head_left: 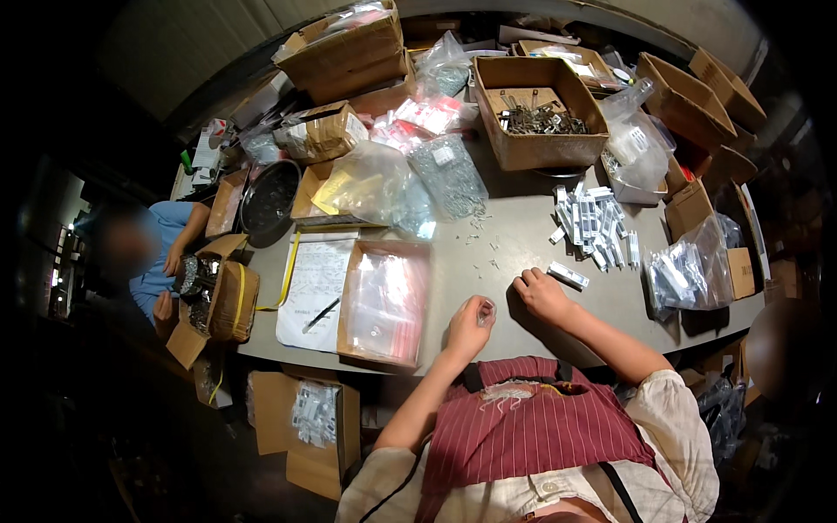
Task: The person repeatedly picks up small rectangular components from a table, places them into clear plastic bags, and sets the bags aside. The workspace is cluttered with cardboard boxes and plastic packaging materials. The person handles the components one at a time throughout the clip.
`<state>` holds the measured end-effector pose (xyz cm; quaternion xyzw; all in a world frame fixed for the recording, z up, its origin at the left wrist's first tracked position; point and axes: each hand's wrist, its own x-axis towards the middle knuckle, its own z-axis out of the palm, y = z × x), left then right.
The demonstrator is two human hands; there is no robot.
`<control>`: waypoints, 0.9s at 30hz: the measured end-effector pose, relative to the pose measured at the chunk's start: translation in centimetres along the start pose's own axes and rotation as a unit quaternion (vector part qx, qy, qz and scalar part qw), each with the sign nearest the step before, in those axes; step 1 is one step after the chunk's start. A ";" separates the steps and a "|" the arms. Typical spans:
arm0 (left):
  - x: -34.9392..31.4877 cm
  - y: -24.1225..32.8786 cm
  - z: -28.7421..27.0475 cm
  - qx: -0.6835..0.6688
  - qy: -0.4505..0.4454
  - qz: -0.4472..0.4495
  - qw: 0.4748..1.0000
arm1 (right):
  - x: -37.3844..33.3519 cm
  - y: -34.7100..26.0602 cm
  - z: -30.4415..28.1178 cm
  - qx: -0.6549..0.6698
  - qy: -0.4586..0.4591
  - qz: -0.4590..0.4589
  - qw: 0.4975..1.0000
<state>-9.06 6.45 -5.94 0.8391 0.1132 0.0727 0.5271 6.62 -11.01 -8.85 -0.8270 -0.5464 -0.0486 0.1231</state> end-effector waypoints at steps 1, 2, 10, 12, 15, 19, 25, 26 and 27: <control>0.2 0.6 0.0 0.000 -0.006 0.000 1.000 | -0.2 0.0 0.0 -0.007 0.005 -0.004 1.000; 0.6 0.9 0.0 0.000 -0.012 0.001 1.000 | -0.4 0.3 -0.1 0.030 -0.005 0.032 0.999; 3.9 0.3 2.5 -0.032 0.000 0.103 0.994 | -0.5 3.2 -4.0 0.625 -0.033 0.331 0.707; 4.2 -0.1 3.3 -0.070 -0.027 0.071 0.995 | 0.0 1.7 -6.2 0.685 -0.025 0.302 0.663; 4.9 -2.0 5.3 -0.124 -0.073 0.027 0.989 | 0.7 -0.5 -8.3 0.665 -0.055 0.261 0.698; 4.7 -0.9 5.1 -0.150 -0.067 0.032 0.986 | 0.5 -0.3 -7.0 0.619 0.022 0.279 0.734; 3.9 -0.8 3.7 -0.141 -0.015 0.051 0.989 | -2.1 1.6 -1.3 0.104 -0.086 0.246 0.960; 3.8 -0.5 3.5 -0.135 -0.020 0.049 0.989 | -2.4 1.2 -0.8 0.131 -0.071 0.244 0.958; 3.8 -0.3 3.3 -0.129 -0.025 0.046 0.990 | -2.7 0.9 -0.3 0.157 -0.054 0.244 0.956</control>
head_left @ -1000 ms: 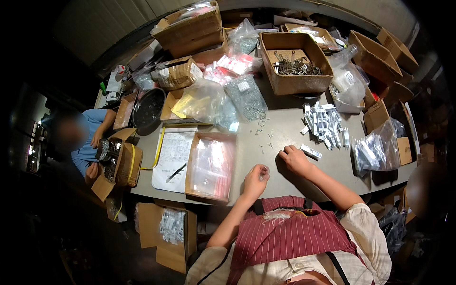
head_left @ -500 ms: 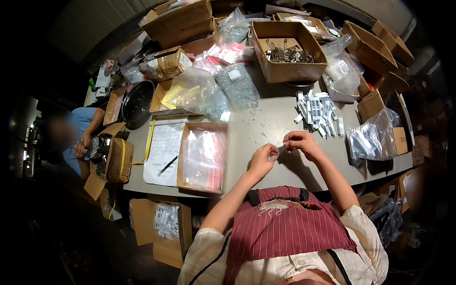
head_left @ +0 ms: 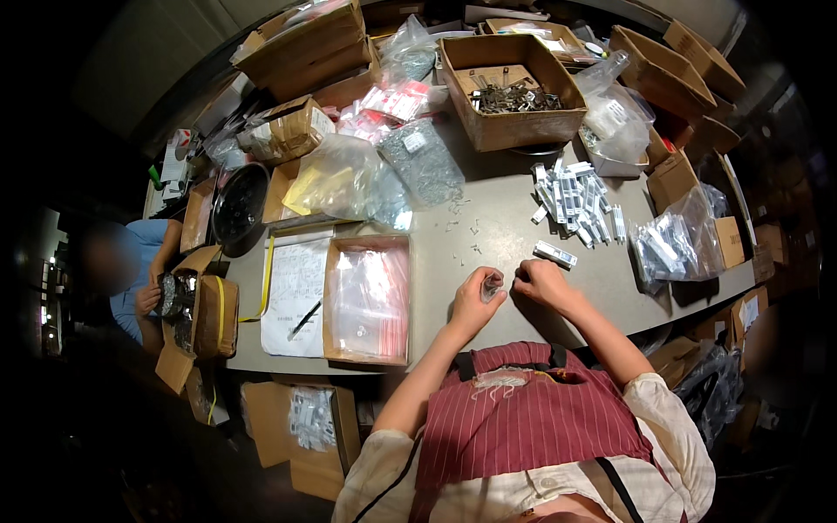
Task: The person repeatedly picks up small rectangular components from a table, places them into clear plastic bags, and sets the bags aside. The workspace is cluttered with cardboard boxes and plastic packaging materials. The person handles the components one at a time throughout the clip.
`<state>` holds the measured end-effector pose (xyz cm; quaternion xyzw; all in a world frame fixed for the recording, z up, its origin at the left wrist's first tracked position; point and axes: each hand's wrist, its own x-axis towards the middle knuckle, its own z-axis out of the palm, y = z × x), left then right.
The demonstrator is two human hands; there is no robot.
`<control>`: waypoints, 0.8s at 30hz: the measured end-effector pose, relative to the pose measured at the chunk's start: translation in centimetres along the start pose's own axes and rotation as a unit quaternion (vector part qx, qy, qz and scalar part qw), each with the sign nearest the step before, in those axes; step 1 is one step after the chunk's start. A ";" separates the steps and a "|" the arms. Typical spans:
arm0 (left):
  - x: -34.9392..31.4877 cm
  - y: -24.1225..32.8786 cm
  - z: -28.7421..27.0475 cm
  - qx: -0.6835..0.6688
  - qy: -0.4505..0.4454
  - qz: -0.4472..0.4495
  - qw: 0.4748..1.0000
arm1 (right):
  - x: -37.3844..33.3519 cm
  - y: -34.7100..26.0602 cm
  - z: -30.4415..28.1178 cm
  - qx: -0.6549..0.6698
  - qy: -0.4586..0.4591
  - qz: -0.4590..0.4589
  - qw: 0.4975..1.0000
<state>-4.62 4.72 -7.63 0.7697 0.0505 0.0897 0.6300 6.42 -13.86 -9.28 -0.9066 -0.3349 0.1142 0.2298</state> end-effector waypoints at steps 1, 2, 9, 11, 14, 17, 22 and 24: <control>-0.1 0.4 -0.3 0.007 0.000 -0.004 1.000 | -0.1 -0.5 -0.2 0.055 0.008 0.002 0.998; -0.2 0.5 -0.6 0.022 0.004 -0.003 1.000 | -0.3 -1.6 -1.2 0.110 0.015 0.002 0.994; 0.0 2.4 -0.8 0.051 -0.051 -0.048 0.996 | -1.9 -5.6 -5.5 0.186 0.127 -0.150 0.963; 0.1 2.6 -0.5 0.036 -0.035 -0.041 0.998 | -1.6 -3.3 -5.6 0.120 0.184 -0.084 0.972; -0.1 2.2 -0.2 0.011 0.000 -0.073 0.997 | -1.7 0.9 -5.8 -0.101 0.260 -0.015 0.960; -0.1 2.2 -0.2 0.042 -0.012 -0.054 0.998 | -2.8 3.0 -4.6 -0.089 0.178 -0.004 0.980; -0.6 1.9 0.2 0.041 0.006 -0.070 0.997 | -4.0 2.7 -3.5 -0.036 0.267 -0.034 0.962; -0.8 1.6 0.5 0.051 0.030 -0.058 0.997 | -3.9 1.3 -3.9 -0.053 0.279 -0.034 0.958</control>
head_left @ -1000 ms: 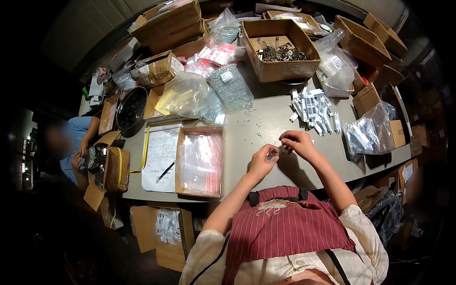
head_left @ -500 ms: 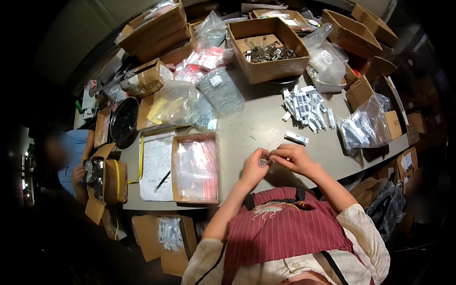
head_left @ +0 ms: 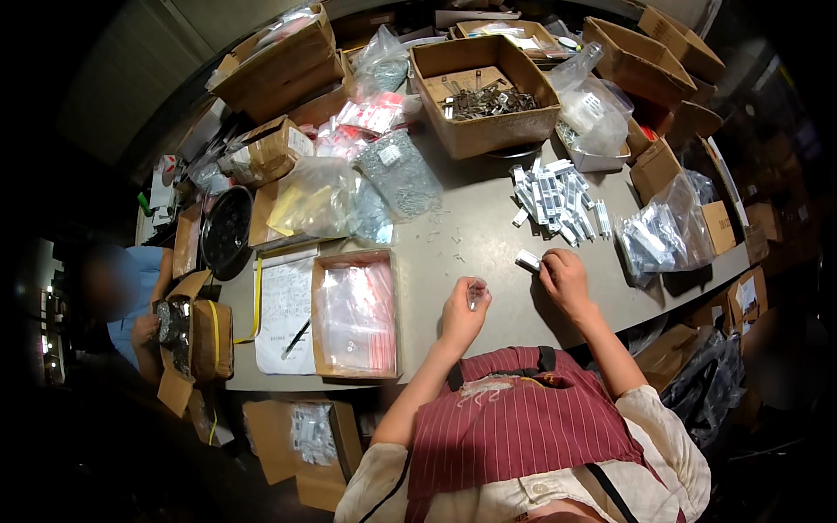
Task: The person repeatedly picks up small rectangular components from a table, places them into clear plastic bags, and sets the bags aside. The workspace is cluttered with cardboard boxes and plastic packaging materials. The person handles the components one at a time throughout the clip.
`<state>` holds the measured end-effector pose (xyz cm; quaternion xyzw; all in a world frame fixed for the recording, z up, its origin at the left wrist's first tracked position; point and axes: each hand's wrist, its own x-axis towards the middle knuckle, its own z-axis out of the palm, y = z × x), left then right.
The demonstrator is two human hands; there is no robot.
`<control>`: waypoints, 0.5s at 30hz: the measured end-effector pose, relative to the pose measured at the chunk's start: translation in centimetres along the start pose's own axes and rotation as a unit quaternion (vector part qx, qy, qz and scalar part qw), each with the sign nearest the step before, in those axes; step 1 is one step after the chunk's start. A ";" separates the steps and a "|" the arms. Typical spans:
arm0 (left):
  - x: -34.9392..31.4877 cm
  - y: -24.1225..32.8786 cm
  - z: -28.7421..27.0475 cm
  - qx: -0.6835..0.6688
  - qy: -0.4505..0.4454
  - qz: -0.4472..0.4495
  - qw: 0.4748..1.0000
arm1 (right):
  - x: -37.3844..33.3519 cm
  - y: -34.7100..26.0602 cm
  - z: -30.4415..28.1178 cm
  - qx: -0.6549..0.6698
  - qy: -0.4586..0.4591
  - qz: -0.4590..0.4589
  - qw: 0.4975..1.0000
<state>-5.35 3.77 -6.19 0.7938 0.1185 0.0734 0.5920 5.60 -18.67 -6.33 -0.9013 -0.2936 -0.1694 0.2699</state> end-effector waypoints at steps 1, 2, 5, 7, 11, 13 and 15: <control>0.0 0.3 0.1 0.006 0.011 0.005 1.000 | 0.5 -0.8 -0.4 -0.006 0.006 0.002 1.000; 0.0 0.5 0.2 0.013 0.023 0.010 1.000 | 0.6 -1.1 -0.6 -0.012 0.012 0.004 1.000; 0.3 0.1 0.4 0.006 0.006 0.029 1.000 | -0.3 -0.1 0.5 -0.029 -0.030 0.035 0.999; 0.3 -0.1 0.6 -0.018 -0.027 -0.010 0.999 | -0.7 0.4 0.7 0.080 -0.101 0.137 0.982; 0.6 -1.3 1.6 -0.151 -0.050 -0.128 0.979 | -1.0 -1.7 1.2 0.396 -0.156 0.319 0.847; 1.1 -1.2 2.0 -0.215 -0.047 -0.127 0.967 | -1.0 -3.9 0.9 0.415 -0.142 0.272 0.857; 1.4 -0.4 1.9 -0.285 -0.055 -0.160 0.944 | -0.7 -5.8 0.0 0.414 -0.117 0.246 0.869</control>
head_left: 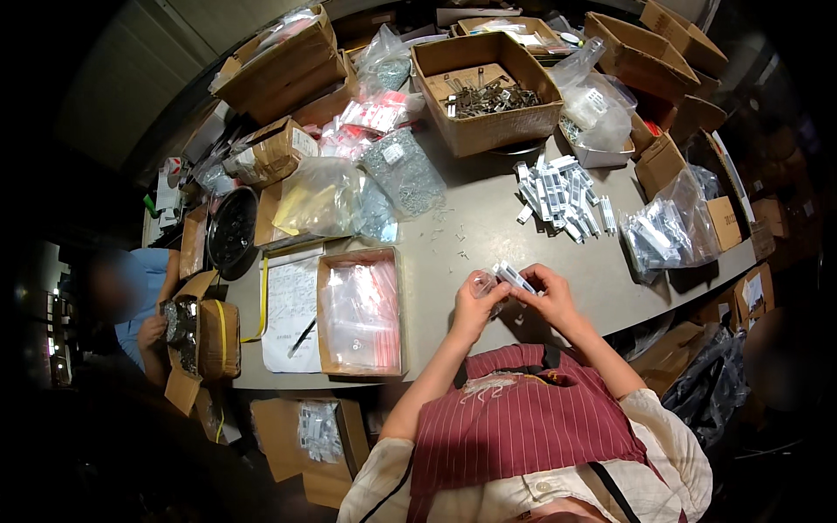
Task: The person repeatedly picks up small rectangular components from a table, places them into clear plastic bags, and sets the bags aside. The workspace is cluttered with cardboard boxes and plastic packaging materials. The person handles the components one at a time throughout the clip.
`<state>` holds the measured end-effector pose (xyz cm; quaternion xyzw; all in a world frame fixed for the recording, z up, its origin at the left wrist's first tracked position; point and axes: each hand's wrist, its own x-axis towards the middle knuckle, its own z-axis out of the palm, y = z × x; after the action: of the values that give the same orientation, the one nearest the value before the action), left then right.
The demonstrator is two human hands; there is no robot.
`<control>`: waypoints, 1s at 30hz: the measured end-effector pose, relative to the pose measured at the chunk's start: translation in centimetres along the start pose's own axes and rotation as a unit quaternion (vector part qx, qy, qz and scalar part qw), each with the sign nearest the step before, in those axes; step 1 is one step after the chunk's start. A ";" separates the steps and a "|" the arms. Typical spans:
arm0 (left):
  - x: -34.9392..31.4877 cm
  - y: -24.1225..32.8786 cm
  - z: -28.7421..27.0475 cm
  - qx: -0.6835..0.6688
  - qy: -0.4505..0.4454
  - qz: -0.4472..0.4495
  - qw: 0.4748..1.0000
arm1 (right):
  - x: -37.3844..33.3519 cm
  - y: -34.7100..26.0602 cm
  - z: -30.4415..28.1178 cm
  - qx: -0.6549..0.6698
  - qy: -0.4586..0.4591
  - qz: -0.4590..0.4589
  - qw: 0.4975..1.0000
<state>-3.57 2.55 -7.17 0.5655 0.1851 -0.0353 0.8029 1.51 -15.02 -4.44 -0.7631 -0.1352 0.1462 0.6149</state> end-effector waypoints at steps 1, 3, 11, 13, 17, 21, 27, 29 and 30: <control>-0.2 0.6 0.1 -0.035 -0.009 -0.002 0.999 | -0.1 -0.2 -0.1 -0.013 -0.010 -0.003 1.000; -0.7 1.4 0.2 -0.106 -0.027 -0.005 0.994 | -0.3 -0.4 -0.4 -0.038 -0.031 -0.008 0.999; -1.8 2.5 0.0 -0.088 -0.034 0.009 0.996 | -0.7 -1.4 0.2 0.045 -0.051 0.030 0.997; -2.1 3.0 0.1 -0.093 -0.028 0.019 0.995 | -1.0 -1.9 0.4 0.096 -0.061 0.059 0.992; -2.1 2.5 -0.2 -0.072 -0.034 0.050 0.996 | -1.1 -2.2 0.1 0.044 -0.062 0.047 0.996; -1.7 1.5 -0.4 -0.079 -0.038 0.063 0.994 | -1.2 -1.6 0.3 0.022 -0.050 0.021 0.998; -1.7 1.7 -0.2 -0.087 -0.030 0.060 0.994 | -0.7 -0.8 0.6 0.098 -0.036 0.018 0.994; -1.9 2.1 0.0 -0.089 -0.028 0.050 0.994 | -0.6 -0.8 0.6 0.133 -0.039 0.026 0.990; -2.2 2.3 0.0 -0.089 -0.023 0.044 0.995 | -0.6 -0.6 0.7 0.164 -0.041 0.040 0.985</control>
<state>-4.98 3.07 -4.34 0.4983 0.1439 0.0041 0.8550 0.68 -14.50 -3.96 -0.6496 -0.1040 0.2224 0.7195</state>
